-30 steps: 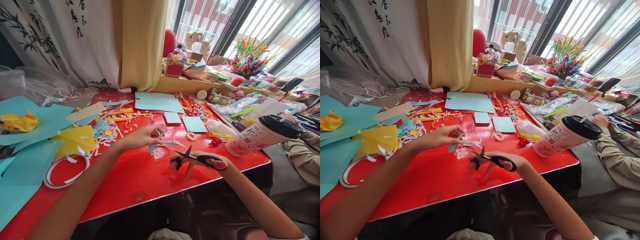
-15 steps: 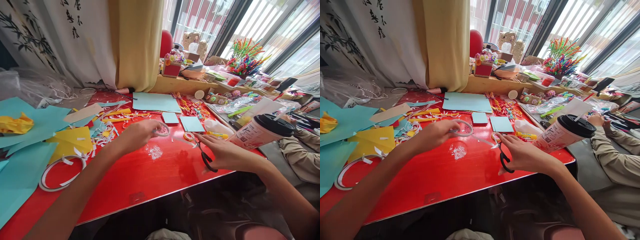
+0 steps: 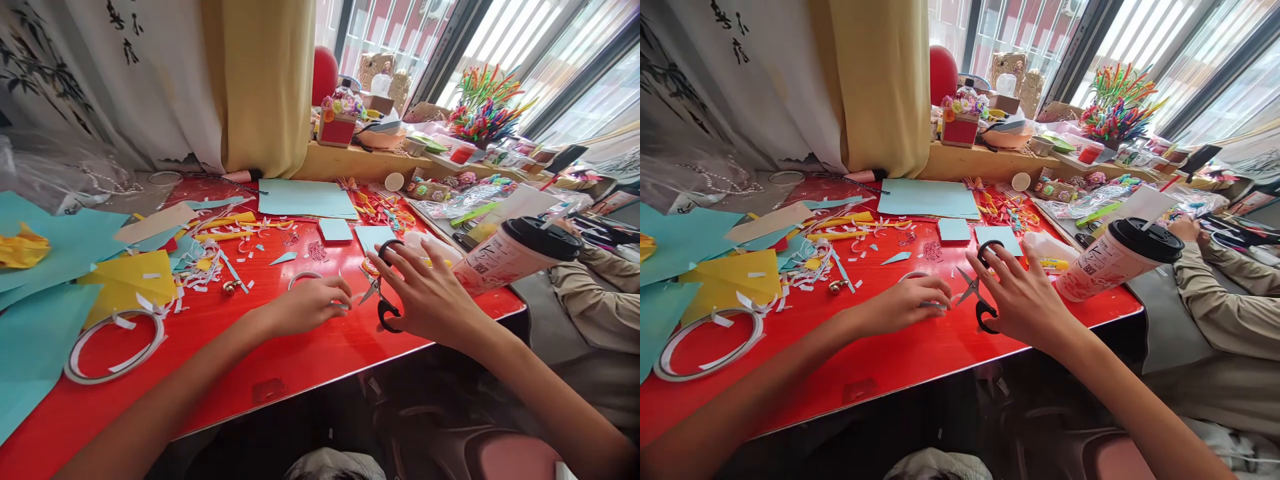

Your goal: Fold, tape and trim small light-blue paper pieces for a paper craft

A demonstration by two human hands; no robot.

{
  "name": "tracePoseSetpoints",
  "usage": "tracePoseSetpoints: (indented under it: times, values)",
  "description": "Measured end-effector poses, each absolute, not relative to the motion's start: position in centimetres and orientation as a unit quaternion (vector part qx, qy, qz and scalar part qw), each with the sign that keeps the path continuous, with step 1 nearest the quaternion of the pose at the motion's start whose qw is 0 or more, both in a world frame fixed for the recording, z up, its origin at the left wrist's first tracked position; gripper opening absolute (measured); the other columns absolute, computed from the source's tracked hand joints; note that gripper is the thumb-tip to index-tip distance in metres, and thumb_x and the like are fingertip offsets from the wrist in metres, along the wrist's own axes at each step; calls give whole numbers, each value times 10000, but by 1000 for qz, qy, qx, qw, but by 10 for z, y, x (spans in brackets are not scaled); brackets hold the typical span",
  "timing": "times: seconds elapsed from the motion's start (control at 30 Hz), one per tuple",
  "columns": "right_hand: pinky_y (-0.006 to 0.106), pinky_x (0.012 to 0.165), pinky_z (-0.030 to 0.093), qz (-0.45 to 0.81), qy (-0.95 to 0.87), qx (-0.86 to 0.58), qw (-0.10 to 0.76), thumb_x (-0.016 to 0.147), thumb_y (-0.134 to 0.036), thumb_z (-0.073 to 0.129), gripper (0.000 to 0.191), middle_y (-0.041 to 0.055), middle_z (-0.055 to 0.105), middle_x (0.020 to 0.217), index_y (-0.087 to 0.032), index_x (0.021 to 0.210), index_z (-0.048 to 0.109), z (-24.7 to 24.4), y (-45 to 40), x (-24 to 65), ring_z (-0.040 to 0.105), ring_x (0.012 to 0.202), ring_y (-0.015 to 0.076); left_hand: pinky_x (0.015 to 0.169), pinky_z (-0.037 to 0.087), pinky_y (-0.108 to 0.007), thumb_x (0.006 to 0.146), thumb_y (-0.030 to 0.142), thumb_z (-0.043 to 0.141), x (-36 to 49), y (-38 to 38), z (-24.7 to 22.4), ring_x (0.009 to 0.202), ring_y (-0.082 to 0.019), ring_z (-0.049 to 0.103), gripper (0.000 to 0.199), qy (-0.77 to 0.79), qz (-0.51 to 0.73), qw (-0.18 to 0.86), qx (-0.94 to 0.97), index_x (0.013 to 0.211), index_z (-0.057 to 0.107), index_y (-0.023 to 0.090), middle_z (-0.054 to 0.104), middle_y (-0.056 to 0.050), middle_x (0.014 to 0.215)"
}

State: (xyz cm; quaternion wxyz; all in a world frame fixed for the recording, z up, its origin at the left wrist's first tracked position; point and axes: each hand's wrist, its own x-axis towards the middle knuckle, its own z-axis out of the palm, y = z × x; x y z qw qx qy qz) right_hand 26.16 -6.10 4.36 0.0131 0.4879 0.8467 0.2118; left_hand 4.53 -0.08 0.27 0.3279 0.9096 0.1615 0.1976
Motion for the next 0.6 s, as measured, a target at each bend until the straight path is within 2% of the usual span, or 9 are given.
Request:
tracePoseSetpoints:
  times: [0.1, 0.27, 0.37, 0.43, 0.53, 0.6]
  values:
    - [581, 1018, 54, 215, 849, 483, 25, 650, -367, 599, 859, 156, 364, 1334, -152, 1380, 200, 41, -62, 266, 266, 1252, 330, 842, 393, -284, 847, 207, 437, 43, 3, 2, 917, -159, 548, 202, 174, 206, 306, 913, 897, 630, 175, 580, -60, 995]
    - [602, 1004, 50, 230, 824, 516, 32, 619, -378, 638, 893, 208, 337, 1334, -103, 1363, 229, 37, -63, 294, 253, 1255, 359, 803, 413, -267, 848, 240, 440, 35, 12, 3, 870, -146, 549, 213, 187, 182, 321, 910, 876, 634, 155, 551, -74, 977]
    - [578, 1013, 101, 214, 811, 544, 11, 599, -453, 650, 951, 215, 358, 1306, -89, 1365, 221, 34, -66, 311, 276, 1243, 359, 893, 382, -297, 828, 262, 483, 32, 14, 7, 1032, -179, 492, 240, 200, 156, 359, 898, 996, 611, 149, 468, -114, 1161]
    - [547, 1019, 148, 196, 806, 559, -14, 598, -503, 645, 975, 208, 360, 1305, -94, 1371, 213, 34, -69, 316, 280, 1242, 355, 911, 376, -317, 842, 237, 446, 30, 13, 12, 1113, -198, 441, 280, 200, 125, 395, 888, 1078, 580, 167, 363, -125, 1294]
    - [510, 1009, 221, 139, 802, 579, -57, 599, -515, 652, 965, 187, 349, 1326, -126, 1371, 225, 38, -76, 311, 269, 1249, 354, 842, 421, -300, 855, 185, 379, 27, 12, 22, 1059, -178, 478, 319, 189, 104, 462, 860, 1117, 558, 217, 293, -97, 1357]
    - [493, 984, 276, 51, 799, 591, -100, 596, -502, 669, 945, 156, 346, 1343, -177, 1369, 232, 41, -80, 303, 282, 1245, 348, 800, 432, -273, 843, 186, 403, 25, 11, 26, 983, -152, 510, 300, 178, 115, 505, 837, 1087, 572, 224, 361, -80, 1303]
